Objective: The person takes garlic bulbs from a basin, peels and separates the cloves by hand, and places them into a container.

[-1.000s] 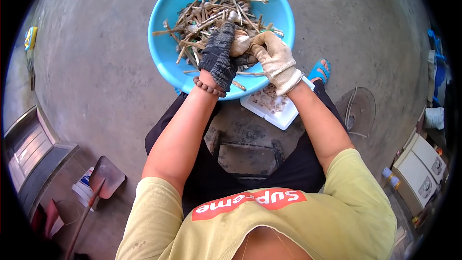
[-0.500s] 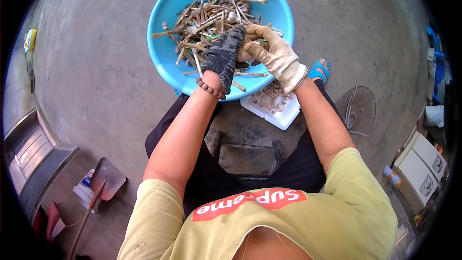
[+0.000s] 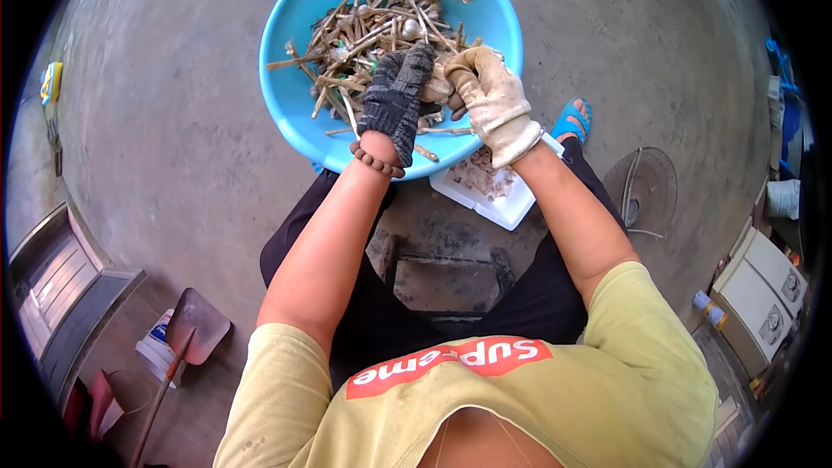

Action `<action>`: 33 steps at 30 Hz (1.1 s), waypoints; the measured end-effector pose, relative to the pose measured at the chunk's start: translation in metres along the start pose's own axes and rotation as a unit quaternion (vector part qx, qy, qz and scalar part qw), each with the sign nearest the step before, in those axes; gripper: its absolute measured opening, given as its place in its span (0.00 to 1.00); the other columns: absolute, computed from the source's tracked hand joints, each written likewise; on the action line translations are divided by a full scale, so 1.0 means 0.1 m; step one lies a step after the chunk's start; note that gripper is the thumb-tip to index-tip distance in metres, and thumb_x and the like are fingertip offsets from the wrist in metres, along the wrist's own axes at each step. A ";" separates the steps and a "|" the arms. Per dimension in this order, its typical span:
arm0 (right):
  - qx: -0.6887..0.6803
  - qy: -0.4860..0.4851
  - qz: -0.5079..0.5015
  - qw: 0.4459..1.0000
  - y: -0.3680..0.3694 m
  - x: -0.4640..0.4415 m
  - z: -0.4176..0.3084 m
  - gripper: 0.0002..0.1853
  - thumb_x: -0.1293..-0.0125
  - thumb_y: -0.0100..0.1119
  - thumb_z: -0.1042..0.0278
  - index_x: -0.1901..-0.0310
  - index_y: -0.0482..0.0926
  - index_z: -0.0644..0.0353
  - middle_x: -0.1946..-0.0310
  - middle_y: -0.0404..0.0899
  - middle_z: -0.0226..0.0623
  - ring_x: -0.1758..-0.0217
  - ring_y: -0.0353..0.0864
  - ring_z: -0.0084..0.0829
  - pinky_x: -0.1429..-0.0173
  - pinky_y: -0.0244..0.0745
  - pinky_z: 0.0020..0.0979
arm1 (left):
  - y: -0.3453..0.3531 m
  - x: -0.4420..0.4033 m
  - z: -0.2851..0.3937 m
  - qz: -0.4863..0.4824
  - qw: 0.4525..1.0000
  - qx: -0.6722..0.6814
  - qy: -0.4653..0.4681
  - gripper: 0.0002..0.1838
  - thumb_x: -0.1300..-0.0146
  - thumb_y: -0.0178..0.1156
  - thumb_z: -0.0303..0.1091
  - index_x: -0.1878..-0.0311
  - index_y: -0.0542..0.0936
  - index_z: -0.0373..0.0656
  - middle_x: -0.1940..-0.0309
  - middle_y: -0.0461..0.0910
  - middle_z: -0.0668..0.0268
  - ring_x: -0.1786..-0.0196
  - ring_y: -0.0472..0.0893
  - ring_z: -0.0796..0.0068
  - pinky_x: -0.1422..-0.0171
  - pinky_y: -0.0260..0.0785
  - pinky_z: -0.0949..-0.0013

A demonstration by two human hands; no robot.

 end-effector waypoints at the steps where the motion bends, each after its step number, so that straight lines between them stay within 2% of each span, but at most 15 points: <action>1: -0.054 0.049 -0.026 0.997 0.02 0.01 0.00 0.08 0.43 0.55 0.67 0.64 0.73 0.61 0.71 0.76 0.39 0.68 0.75 0.33 0.63 0.71 0.30 | 0.00 0.01 -0.03 0.000 1.000 0.000 0.000 0.25 0.50 0.48 0.20 0.45 0.68 0.45 0.51 0.68 0.53 0.47 0.68 0.53 0.43 0.61 0.60; 2: -0.054 0.048 -0.027 0.997 0.03 0.02 -0.02 0.08 0.43 0.55 0.67 0.64 0.73 0.61 0.71 0.76 0.39 0.68 0.75 0.33 0.63 0.71 0.30 | -0.01 0.02 -0.07 0.011 1.000 0.024 -0.002 0.24 0.50 0.48 0.20 0.46 0.69 0.45 0.51 0.69 0.54 0.48 0.69 0.54 0.44 0.62 0.60; 4: 0.053 -0.075 -0.047 0.995 0.06 0.03 -0.17 0.10 0.44 0.57 0.68 0.61 0.73 0.61 0.67 0.75 0.40 0.65 0.75 0.33 0.62 0.71 0.30 | -0.07 0.00 -0.02 0.031 0.999 0.006 0.031 0.21 0.49 0.48 0.22 0.49 0.71 0.45 0.54 0.72 0.56 0.50 0.71 0.57 0.45 0.64 0.62; 7: 0.097 -0.095 -0.044 0.990 0.11 0.03 -0.09 0.14 0.46 0.60 0.68 0.59 0.73 0.62 0.65 0.73 0.41 0.63 0.75 0.34 0.60 0.71 0.30 | -0.07 0.02 0.00 -0.006 1.000 0.023 -0.013 0.20 0.48 0.47 0.22 0.49 0.71 0.44 0.54 0.72 0.57 0.50 0.71 0.58 0.46 0.64 0.63; 9: 0.045 -0.102 -0.040 0.993 0.12 0.05 -0.08 0.14 0.48 0.61 0.68 0.61 0.72 0.63 0.67 0.73 0.42 0.64 0.74 0.35 0.61 0.71 0.31 | -0.07 0.01 -0.01 -0.009 1.000 0.023 -0.005 0.21 0.48 0.46 0.22 0.49 0.71 0.44 0.54 0.72 0.57 0.50 0.71 0.59 0.46 0.64 0.63; 11: 0.194 -0.235 -0.017 0.952 0.13 0.10 -0.19 0.11 0.48 0.60 0.70 0.65 0.72 0.64 0.67 0.73 0.44 0.64 0.74 0.35 0.62 0.70 0.32 | -0.09 0.02 0.00 0.021 0.999 -0.017 0.023 0.20 0.48 0.45 0.22 0.49 0.71 0.44 0.53 0.72 0.57 0.50 0.71 0.59 0.45 0.64 0.63; 12: 0.194 -0.235 -0.017 0.952 0.14 0.10 -0.16 0.11 0.48 0.60 0.70 0.65 0.72 0.64 0.67 0.73 0.44 0.64 0.74 0.35 0.62 0.70 0.32 | -0.11 0.01 0.02 0.021 0.999 -0.017 0.023 0.20 0.48 0.45 0.22 0.49 0.71 0.44 0.53 0.72 0.57 0.50 0.71 0.59 0.45 0.64 0.63; 14: 0.104 -0.133 -0.003 0.986 0.10 0.07 -0.01 0.06 0.46 0.56 0.73 0.69 0.70 0.64 0.71 0.73 0.43 0.67 0.75 0.34 0.65 0.70 0.33 | -0.13 -0.02 0.03 0.014 0.996 0.084 -0.015 0.19 0.47 0.44 0.22 0.50 0.71 0.43 0.53 0.72 0.57 0.50 0.70 0.57 0.45 0.63 0.62; 18: 0.016 -0.064 0.022 0.998 0.06 0.05 0.00 0.04 0.44 0.53 0.74 0.70 0.68 0.63 0.79 0.72 0.38 0.78 0.75 0.30 0.74 0.71 0.30 | -0.09 0.00 0.07 0.038 0.997 0.072 0.007 0.19 0.47 0.43 0.22 0.51 0.71 0.42 0.53 0.72 0.56 0.49 0.70 0.57 0.44 0.62 0.61; 21: -0.003 -0.033 0.023 0.999 0.05 0.05 -0.03 0.05 0.44 0.53 0.74 0.71 0.68 0.63 0.80 0.72 0.38 0.80 0.75 0.26 0.76 0.71 0.28 | -0.09 0.01 0.09 0.044 0.995 0.091 -0.005 0.18 0.47 0.43 0.22 0.51 0.71 0.42 0.54 0.72 0.55 0.49 0.70 0.57 0.44 0.62 0.61; 23: -0.002 -0.038 0.026 0.999 0.03 0.03 0.00 0.04 0.44 0.53 0.75 0.70 0.67 0.63 0.79 0.72 0.37 0.81 0.74 0.25 0.76 0.72 0.28 | -0.07 0.00 0.07 -0.003 0.985 0.155 -0.079 0.20 0.46 0.43 0.22 0.48 0.69 0.41 0.52 0.70 0.54 0.47 0.69 0.57 0.42 0.60 0.61; 25: -0.001 -0.043 0.028 0.999 0.03 0.04 -0.07 0.05 0.44 0.53 0.76 0.69 0.67 0.64 0.79 0.72 0.36 0.82 0.73 0.24 0.76 0.72 0.28 | -0.01 0.04 0.05 0.005 0.991 0.121 -0.050 0.21 0.47 0.44 0.22 0.46 0.67 0.41 0.50 0.69 0.54 0.46 0.67 0.56 0.41 0.58 0.61; 27: -0.098 0.056 0.018 0.993 0.04 0.08 -0.09 0.06 0.45 0.53 0.77 0.67 0.67 0.64 0.78 0.72 0.33 0.81 0.73 0.24 0.77 0.72 0.27 | 0.03 0.07 0.03 0.014 0.996 0.085 -0.022 0.23 0.47 0.44 0.21 0.45 0.65 0.40 0.49 0.67 0.53 0.45 0.66 0.55 0.40 0.57 0.60; 31: -0.121 0.061 0.015 0.991 0.04 0.05 -0.05 0.07 0.45 0.52 0.79 0.65 0.67 0.63 0.77 0.71 0.30 0.77 0.75 0.25 0.73 0.72 0.26 | 0.11 0.05 0.02 -0.054 0.998 0.022 0.008 0.28 0.51 0.52 0.23 0.43 0.63 0.39 0.48 0.66 0.52 0.44 0.64 0.53 0.39 0.56 0.60; 33: -0.044 -0.038 0.034 0.998 0.02 -0.01 0.00 0.06 0.44 0.52 0.78 0.64 0.68 0.63 0.75 0.74 0.34 0.71 0.76 0.29 0.66 0.72 0.27 | 0.08 0.03 0.04 -0.063 0.998 0.024 0.010 0.29 0.53 0.55 0.24 0.43 0.63 0.39 0.48 0.66 0.52 0.45 0.65 0.52 0.40 0.57 0.60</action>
Point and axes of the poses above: each hand's wrist, its own x-axis away from the middle knuckle, its own y-axis out of the palm, z = x × y, the point moved 5 cm from there along -x, towards the middle knuckle
